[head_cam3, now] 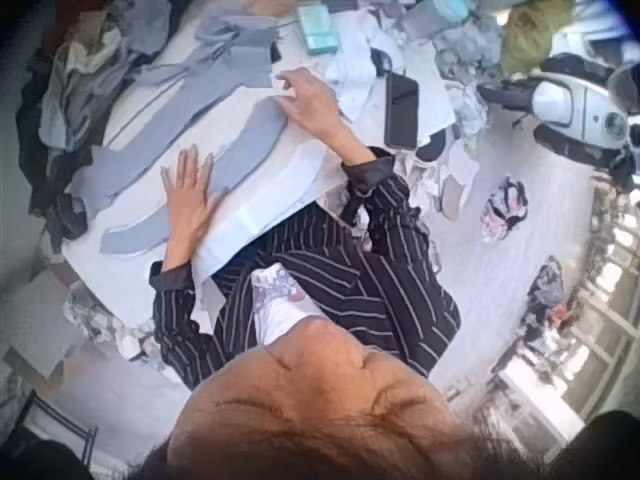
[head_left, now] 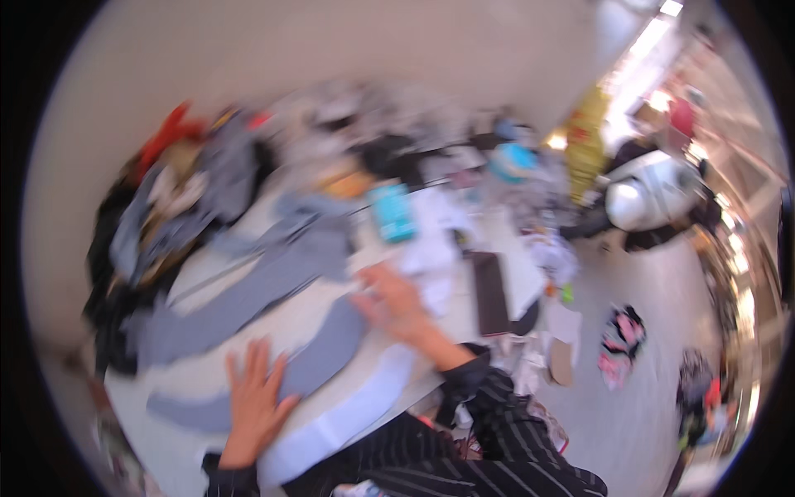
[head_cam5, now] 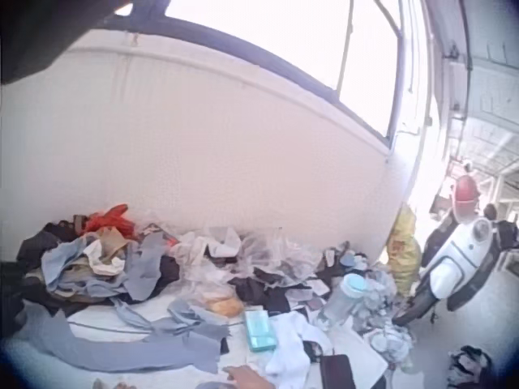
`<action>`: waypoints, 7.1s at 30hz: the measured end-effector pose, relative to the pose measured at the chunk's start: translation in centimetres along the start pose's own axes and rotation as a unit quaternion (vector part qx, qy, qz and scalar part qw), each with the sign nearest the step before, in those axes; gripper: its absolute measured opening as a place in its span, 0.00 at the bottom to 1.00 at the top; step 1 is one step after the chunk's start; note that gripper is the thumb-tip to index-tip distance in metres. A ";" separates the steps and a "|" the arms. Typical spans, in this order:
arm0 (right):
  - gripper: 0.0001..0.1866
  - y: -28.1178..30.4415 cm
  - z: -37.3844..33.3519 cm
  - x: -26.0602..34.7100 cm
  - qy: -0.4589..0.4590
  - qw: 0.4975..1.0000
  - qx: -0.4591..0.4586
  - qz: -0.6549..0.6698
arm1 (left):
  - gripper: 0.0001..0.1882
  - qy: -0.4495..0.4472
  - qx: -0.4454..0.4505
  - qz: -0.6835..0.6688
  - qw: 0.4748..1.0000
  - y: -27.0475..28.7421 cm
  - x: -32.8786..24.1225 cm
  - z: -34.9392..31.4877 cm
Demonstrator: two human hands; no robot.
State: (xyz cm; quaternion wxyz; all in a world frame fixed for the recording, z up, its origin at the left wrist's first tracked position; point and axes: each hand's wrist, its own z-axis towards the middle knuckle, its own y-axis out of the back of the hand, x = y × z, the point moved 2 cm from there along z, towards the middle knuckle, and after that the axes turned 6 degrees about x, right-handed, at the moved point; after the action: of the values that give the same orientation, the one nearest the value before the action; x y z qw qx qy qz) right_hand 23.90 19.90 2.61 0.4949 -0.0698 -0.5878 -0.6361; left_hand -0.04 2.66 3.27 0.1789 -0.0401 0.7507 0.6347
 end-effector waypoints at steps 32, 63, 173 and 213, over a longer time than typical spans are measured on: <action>0.06 5.6 6.0 3.3 -0.113 0.954 0.101 0.258 | 0.39 -0.049 -0.024 -0.057 0.997 -1.3 1.0 0.8; 0.04 -20.1 7.8 20.5 0.272 0.929 0.252 -0.008 | 0.06 0.259 -0.471 -0.259 0.803 2.1 11.0 -17.7; 0.16 35.8 -24.6 -13.3 -0.319 0.918 -0.234 0.013 | 0.16 0.411 -0.403 -0.064 0.815 -5.5 4.0 -20.2; 0.32 0.6 -3.0 10.9 -0.124 0.818 0.497 0.262 | 0.08 0.257 -0.414 -0.654 0.579 0.8 6.0 -13.7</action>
State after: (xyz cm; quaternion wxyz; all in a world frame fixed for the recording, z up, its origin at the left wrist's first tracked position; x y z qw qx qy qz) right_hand 20.35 11.53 9.44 0.5333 -0.0437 -0.8401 -0.0894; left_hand -8.81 -9.49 3.87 0.3090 -0.7511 0.1914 0.5512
